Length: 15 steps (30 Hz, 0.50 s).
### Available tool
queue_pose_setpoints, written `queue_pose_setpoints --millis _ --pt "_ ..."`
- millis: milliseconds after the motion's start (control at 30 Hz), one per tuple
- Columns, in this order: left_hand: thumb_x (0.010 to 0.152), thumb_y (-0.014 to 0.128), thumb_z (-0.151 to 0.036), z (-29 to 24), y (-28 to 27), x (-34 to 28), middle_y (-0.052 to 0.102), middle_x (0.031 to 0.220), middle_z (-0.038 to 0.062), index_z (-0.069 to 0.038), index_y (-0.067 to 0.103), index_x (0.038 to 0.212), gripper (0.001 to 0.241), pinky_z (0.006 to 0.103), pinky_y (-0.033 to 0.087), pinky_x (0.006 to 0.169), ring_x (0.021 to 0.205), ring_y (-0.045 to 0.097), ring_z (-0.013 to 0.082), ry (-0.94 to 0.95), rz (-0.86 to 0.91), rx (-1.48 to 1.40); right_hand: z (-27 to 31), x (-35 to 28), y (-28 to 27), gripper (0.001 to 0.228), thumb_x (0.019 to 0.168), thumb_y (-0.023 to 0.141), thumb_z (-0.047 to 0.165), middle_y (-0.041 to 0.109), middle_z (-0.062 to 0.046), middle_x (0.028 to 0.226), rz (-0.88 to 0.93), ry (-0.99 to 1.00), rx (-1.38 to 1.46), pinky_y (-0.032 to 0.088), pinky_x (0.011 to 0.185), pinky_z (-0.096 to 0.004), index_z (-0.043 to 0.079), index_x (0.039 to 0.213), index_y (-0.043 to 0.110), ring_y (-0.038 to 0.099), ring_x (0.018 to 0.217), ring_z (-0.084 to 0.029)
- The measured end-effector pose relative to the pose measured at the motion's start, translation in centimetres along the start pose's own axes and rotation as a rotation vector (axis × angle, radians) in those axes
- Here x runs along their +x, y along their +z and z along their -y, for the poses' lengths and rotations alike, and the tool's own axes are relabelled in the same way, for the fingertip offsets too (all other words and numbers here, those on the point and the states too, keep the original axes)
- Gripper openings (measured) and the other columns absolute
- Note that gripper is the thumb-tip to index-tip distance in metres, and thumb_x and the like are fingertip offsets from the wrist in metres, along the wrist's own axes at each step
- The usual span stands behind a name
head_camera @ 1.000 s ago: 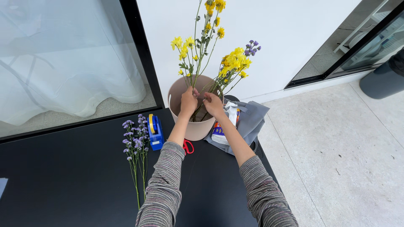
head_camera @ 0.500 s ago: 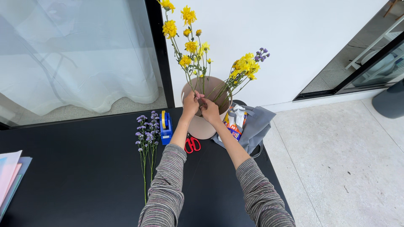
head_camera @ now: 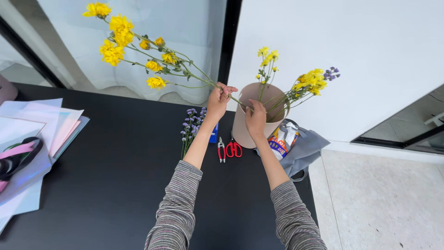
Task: The person picks purple and yellow flower stems from a container, holds them over the edge of the table one at a time, and then gathers them together on the table.
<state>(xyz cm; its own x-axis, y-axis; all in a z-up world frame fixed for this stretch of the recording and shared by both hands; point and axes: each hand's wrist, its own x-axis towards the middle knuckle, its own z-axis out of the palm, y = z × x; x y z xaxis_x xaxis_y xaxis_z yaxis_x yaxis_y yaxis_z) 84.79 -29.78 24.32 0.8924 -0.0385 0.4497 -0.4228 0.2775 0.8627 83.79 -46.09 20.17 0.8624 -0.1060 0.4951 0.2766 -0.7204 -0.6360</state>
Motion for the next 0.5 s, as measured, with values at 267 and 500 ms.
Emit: queue_pose_setpoints --millis 267,500 --pt "0.102 0.037 -0.001 -16.1 -13.6 -18.9 0.067 0.110 0.017 -0.013 0.036 0.088 0.018 0.0486 0.044 0.099 0.118 0.057 0.0315 0.139 -0.438 0.010 13.4 -11.3 4.0 0.030 0.093 0.055 -0.001 0.055 -0.016 0.115 0.112 -0.101 0.323 0.055 0.079 -0.034 0.002 0.123 0.058 0.058 0.104 -0.029" --pt "0.101 0.039 -0.002 -26.2 -23.2 -47.2 0.066 0.105 0.014 -0.015 0.035 0.088 0.019 0.0467 0.049 0.098 0.114 0.061 0.0341 0.181 -0.999 0.114 26.5 -32.2 10.8 0.036 0.088 0.056 -0.005 0.055 -0.010 0.107 0.478 -0.210 0.552 0.054 0.077 -0.030 0.004 0.123 0.058 0.060 0.096 -0.023"
